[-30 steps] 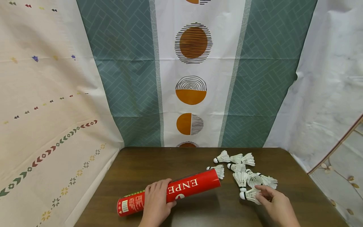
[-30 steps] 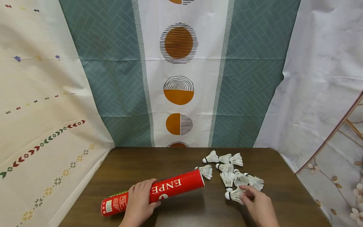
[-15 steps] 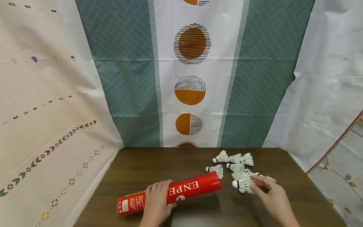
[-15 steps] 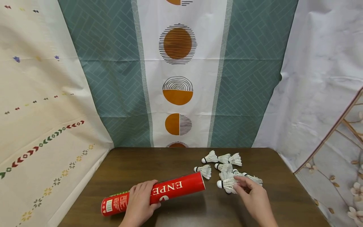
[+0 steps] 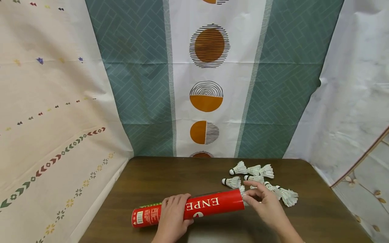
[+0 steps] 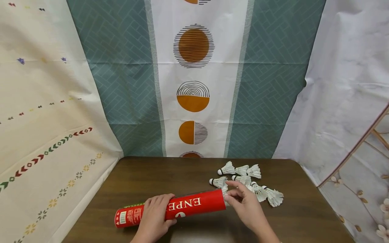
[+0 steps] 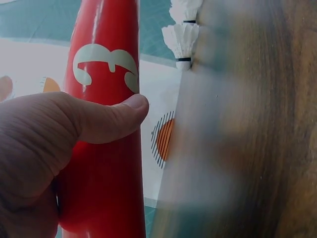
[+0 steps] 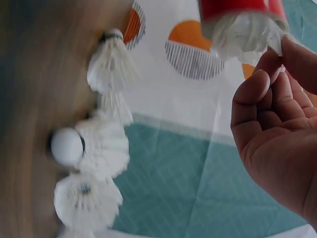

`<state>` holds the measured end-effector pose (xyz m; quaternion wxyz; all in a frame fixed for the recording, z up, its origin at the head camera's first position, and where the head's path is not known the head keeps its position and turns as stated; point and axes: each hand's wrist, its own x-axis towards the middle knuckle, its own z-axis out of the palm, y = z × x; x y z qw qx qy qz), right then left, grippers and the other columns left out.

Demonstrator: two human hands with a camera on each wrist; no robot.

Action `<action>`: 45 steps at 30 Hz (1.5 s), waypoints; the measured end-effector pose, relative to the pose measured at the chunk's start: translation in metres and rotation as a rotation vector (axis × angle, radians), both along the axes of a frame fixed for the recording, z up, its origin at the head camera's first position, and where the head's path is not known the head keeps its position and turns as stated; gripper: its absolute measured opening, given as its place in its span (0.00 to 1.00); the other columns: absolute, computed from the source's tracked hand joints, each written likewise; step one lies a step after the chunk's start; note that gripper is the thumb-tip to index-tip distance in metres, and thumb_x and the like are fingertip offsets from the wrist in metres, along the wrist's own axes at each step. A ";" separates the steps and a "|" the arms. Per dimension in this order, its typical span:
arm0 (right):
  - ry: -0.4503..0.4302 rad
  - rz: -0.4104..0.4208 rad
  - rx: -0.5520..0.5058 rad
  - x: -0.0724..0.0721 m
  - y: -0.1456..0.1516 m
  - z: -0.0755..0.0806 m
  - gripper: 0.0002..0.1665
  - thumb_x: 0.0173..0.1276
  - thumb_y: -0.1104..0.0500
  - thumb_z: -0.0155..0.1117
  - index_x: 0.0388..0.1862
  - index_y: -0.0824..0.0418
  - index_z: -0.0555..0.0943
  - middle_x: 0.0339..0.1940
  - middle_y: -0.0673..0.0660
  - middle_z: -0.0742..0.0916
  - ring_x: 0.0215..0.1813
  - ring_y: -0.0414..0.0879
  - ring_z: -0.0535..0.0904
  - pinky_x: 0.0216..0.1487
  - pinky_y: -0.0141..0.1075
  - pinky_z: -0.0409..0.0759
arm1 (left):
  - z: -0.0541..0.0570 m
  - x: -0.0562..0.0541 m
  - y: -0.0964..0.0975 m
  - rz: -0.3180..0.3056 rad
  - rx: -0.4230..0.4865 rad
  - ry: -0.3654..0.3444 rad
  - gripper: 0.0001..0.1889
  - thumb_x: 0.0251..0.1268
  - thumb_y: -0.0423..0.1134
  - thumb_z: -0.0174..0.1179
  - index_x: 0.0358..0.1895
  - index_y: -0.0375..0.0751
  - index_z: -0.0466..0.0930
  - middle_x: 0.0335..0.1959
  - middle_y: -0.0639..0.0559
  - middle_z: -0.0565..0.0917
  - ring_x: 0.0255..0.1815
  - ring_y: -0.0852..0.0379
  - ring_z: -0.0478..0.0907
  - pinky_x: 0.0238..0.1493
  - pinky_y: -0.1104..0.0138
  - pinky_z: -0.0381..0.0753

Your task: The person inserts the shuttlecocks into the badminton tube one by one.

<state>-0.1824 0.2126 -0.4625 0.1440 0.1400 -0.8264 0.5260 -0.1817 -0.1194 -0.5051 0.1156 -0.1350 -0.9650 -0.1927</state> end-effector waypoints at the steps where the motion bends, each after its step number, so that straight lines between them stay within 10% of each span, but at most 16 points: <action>1: -0.018 0.014 -0.015 0.000 -0.002 -0.002 0.28 0.67 0.67 0.76 0.66 0.60 0.81 0.38 0.54 0.94 0.36 0.35 0.84 0.33 0.31 0.80 | 0.000 0.000 0.000 0.002 -0.001 0.001 0.44 0.42 0.46 0.89 0.66 0.50 0.77 0.60 0.48 0.86 0.60 0.44 0.80 0.64 0.38 0.74; 21: -0.095 -0.066 -0.167 0.002 -0.024 -0.015 0.36 0.61 0.65 0.81 0.68 0.61 0.78 0.31 0.49 0.88 0.32 0.38 0.80 0.34 0.31 0.79 | 0.001 0.001 0.003 0.113 0.016 0.019 0.45 0.37 0.48 0.90 0.64 0.51 0.78 0.58 0.51 0.87 0.60 0.45 0.80 0.65 0.38 0.75; 35: -0.187 0.282 -0.211 0.003 -0.032 -0.021 0.37 0.84 0.62 0.59 0.85 0.64 0.58 0.63 0.74 0.86 0.59 0.34 0.87 0.58 0.27 0.84 | 0.001 0.003 0.000 0.101 0.019 0.022 0.45 0.37 0.47 0.90 0.64 0.51 0.77 0.59 0.51 0.87 0.60 0.46 0.80 0.65 0.38 0.75; 45: -0.231 0.283 -0.270 0.001 -0.037 -0.024 0.37 0.84 0.61 0.59 0.86 0.59 0.59 0.69 0.76 0.82 0.61 0.38 0.87 0.60 0.28 0.84 | 0.000 0.003 0.001 0.095 0.005 0.004 0.45 0.37 0.46 0.90 0.64 0.50 0.78 0.58 0.50 0.86 0.59 0.45 0.80 0.64 0.37 0.74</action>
